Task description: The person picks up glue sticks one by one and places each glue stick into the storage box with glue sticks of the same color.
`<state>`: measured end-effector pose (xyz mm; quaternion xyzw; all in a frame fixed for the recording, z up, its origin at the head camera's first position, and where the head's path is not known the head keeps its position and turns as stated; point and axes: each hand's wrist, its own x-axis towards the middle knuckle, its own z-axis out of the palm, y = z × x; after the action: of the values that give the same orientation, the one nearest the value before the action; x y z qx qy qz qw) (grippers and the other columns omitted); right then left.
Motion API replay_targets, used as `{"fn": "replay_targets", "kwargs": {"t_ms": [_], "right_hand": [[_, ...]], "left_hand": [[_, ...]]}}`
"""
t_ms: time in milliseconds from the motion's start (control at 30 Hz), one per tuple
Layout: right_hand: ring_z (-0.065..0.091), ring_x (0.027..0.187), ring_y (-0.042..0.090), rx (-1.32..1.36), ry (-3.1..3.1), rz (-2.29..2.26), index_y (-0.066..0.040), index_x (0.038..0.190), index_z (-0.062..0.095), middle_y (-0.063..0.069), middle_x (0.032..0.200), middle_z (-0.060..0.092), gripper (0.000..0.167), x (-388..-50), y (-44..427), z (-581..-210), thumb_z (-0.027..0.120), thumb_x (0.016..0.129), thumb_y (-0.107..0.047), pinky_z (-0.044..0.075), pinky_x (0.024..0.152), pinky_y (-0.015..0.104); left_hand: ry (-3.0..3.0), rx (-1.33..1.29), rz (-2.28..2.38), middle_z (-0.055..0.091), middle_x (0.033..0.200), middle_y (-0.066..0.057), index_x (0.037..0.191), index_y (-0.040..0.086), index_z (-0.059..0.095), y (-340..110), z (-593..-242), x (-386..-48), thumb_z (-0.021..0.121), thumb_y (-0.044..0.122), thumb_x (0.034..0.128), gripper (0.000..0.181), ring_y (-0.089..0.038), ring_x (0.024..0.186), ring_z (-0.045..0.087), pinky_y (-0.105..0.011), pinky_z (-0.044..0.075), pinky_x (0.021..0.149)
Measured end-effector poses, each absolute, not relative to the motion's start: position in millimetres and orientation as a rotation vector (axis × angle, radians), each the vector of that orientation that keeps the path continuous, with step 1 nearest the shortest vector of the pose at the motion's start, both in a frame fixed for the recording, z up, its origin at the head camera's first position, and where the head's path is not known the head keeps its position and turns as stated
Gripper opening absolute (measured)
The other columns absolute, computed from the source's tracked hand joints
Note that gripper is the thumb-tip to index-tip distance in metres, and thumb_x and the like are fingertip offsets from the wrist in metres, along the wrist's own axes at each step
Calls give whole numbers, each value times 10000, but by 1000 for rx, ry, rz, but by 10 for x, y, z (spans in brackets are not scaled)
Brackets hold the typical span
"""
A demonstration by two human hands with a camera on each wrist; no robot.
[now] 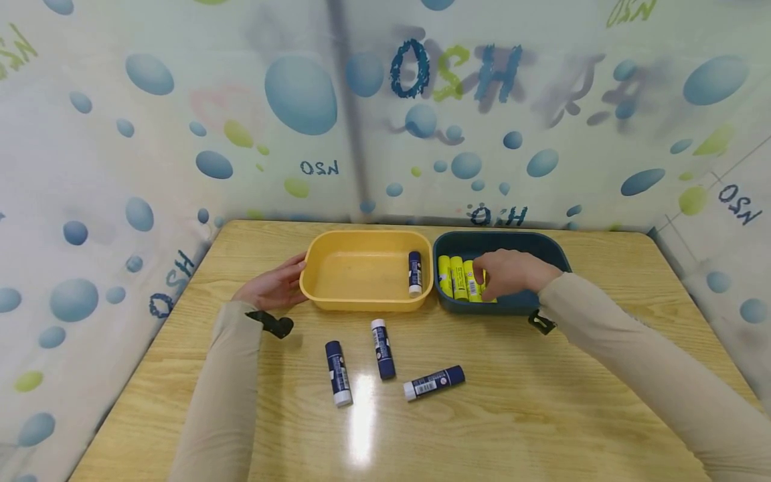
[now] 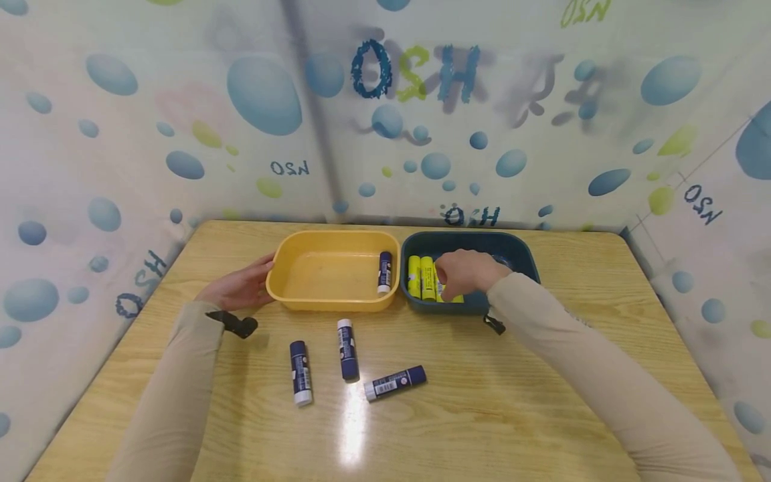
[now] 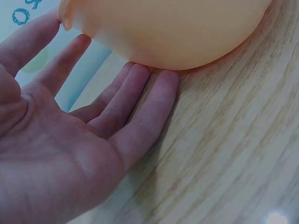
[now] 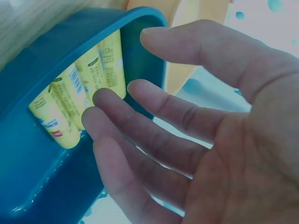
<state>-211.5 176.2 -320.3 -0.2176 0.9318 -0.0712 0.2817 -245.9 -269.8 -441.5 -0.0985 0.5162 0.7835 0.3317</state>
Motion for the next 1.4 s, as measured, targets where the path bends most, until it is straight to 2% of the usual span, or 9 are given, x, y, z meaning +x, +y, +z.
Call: {"fn": "replay_targets", "kwargs": {"t_ms": [267, 633, 800, 967, 1067, 1400], "right_hand": [[562, 812, 220, -619, 2510, -194, -84, 978, 607, 48, 961, 621, 224, -2014, 1665, -3167, 739, 816, -163, 486, 701, 375], [554, 798, 188, -718, 2507, -181, -82, 1007, 624, 9, 907, 611, 250, -1887, 1534, -3179, 754, 813, -171, 486, 712, 373], [526, 777, 190, -715, 2501, -194, -103, 993, 622, -13, 854, 584, 226, -1835, 1494, -3208, 749, 817, -167, 462, 703, 359], [496, 742, 177, -732, 2477, -249, -136, 896, 580, -16, 786, 537, 160, -1762, 1465, -3262, 706, 810, -88, 409, 681, 335], [476, 706, 166, -753, 2456, -267, -152, 862, 551, -15, 747, 505, 189, -1719, 1435, -3301, 705, 792, -70, 371, 646, 319], [501, 731, 173, -765, 2383, -232, -123, 935, 588, -31, 818, 549, 227, -1594, 1317, -3485, 755, 782, -109, 433, 641, 320]], "left_hand": [[1359, -250, 2041, 255, 1505, -24, 1556, 299, 175, -2693, -4421, -2463, 477, 280, 1029, 607, -194, 1262, 372, -410, 383, 1032], [1344, -263, 2050, 268, 1500, -22, 1550, 302, 201, -2694, -4417, -2459, 479, 276, 1029, 591, -196, 1261, 374, -417, 373, 1039], [1347, -255, 2046, 254, 1505, -21, 1554, 302, 186, -2684, -4400, -2450, 465, 273, 1034, 591, -196, 1260, 367, -419, 369, 1042], [1367, -247, 2035, 252, 1504, -23, 1554, 300, 185, -2678, -4391, -2450, 456, 275, 1038, 584, -196, 1257, 367, -413, 387, 1026], [1378, -239, 2028, 252, 1501, -23, 1556, 299, 179, -2678, -4391, -2451, 446, 274, 1041, 580, -195, 1252, 371, -407, 402, 1012], [1373, -253, 2035, 246, 1504, -27, 1555, 304, 180, -2680, -4395, -2452, 456, 272, 1038, 587, -202, 1254, 364, -410, 402, 1013]]}}
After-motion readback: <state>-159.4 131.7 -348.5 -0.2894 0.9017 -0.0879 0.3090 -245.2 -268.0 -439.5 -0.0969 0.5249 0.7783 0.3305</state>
